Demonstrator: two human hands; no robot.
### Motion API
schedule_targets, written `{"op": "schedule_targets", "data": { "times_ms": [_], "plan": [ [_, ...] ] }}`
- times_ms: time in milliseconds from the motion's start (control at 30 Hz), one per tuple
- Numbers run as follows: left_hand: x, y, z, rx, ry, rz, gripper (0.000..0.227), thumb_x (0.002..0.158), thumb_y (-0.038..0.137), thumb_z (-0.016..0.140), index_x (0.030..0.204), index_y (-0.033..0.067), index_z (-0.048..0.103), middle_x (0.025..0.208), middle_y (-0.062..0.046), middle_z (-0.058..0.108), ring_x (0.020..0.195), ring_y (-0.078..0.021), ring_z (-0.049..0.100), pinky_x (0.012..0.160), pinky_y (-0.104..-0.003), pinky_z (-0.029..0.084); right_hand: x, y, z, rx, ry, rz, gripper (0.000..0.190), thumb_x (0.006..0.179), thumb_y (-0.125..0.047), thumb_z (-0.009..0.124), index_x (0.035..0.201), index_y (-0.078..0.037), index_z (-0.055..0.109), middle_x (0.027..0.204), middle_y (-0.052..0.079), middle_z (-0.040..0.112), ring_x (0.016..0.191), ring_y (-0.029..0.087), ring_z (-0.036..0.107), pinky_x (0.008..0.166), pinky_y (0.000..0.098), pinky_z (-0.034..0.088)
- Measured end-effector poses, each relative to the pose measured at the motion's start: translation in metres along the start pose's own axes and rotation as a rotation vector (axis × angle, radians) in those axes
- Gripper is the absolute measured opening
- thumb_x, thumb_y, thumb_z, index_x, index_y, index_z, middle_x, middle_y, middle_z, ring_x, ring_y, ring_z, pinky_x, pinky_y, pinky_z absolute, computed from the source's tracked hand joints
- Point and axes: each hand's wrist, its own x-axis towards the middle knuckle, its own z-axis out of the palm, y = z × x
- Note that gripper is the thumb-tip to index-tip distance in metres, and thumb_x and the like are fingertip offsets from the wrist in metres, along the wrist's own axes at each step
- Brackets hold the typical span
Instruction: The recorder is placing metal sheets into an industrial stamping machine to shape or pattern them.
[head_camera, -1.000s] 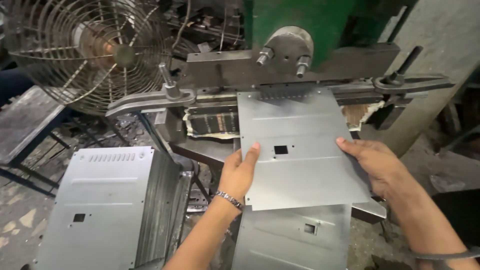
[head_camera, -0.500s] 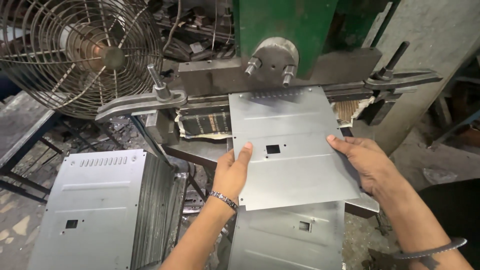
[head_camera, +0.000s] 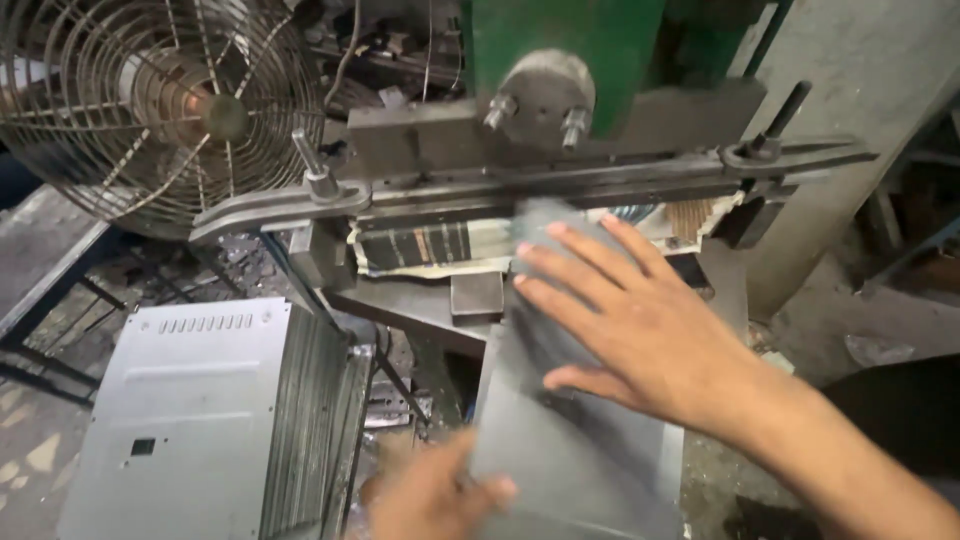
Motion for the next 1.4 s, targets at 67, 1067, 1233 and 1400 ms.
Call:
{"op": "schedule_targets", "data": {
  "times_ms": [67,1067,1233,1400],
  "plan": [
    [0.017,0.069,-0.041,0.401,-0.071,-0.154,0.036,0.093,0.032,0.071,0.122,0.0111,0.068,0.093,-0.01,0.078,0.083,-0.022,0.076,0.073,-0.037,0.06,0.001,-0.005,-0.002,0.045,-0.271,0.062,0.064,0.087,-0.052,0.062,0.133,-0.009,0.055,0.138,0.01,0.058,0.129,0.035,0.055,0.108,0.0519,0.041],
    [0.198,0.0,-0.048,-0.215,0.605,-0.086,0.045,0.1,0.035,0.057,0.108,-0.0077,0.068,0.096,-0.009,0.067,0.089,-0.0166,0.056,0.085,-0.032,0.048,-0.1,0.108,0.111,1.301,0.254,1.609,0.026,0.093,-0.023,0.073,0.108,-0.002,0.07,0.098,0.007,0.074,0.08,0.016,0.069,0.074,0.032,0.056],
    [0.201,0.001,-0.049,-0.234,0.598,-0.122,0.042,0.098,0.035,0.056,0.108,-0.0034,0.068,0.096,-0.005,0.071,0.09,-0.0146,0.06,0.085,-0.03,0.048,-0.106,0.113,0.117,1.309,0.223,1.609,0.027,0.092,-0.023,0.073,0.108,-0.001,0.071,0.099,0.007,0.075,0.083,0.015,0.069,0.076,0.0312,0.055],
    [0.199,-0.003,-0.047,-0.225,0.618,-0.109,0.042,0.098,0.035,0.057,0.105,-0.0049,0.07,0.093,-0.007,0.07,0.087,-0.015,0.058,0.084,-0.031,0.049,-0.103,0.11,0.116,1.381,0.257,1.611,0.024,0.091,-0.022,0.073,0.107,-0.003,0.071,0.097,0.005,0.074,0.079,0.015,0.069,0.073,0.0312,0.057]
  ]
}}
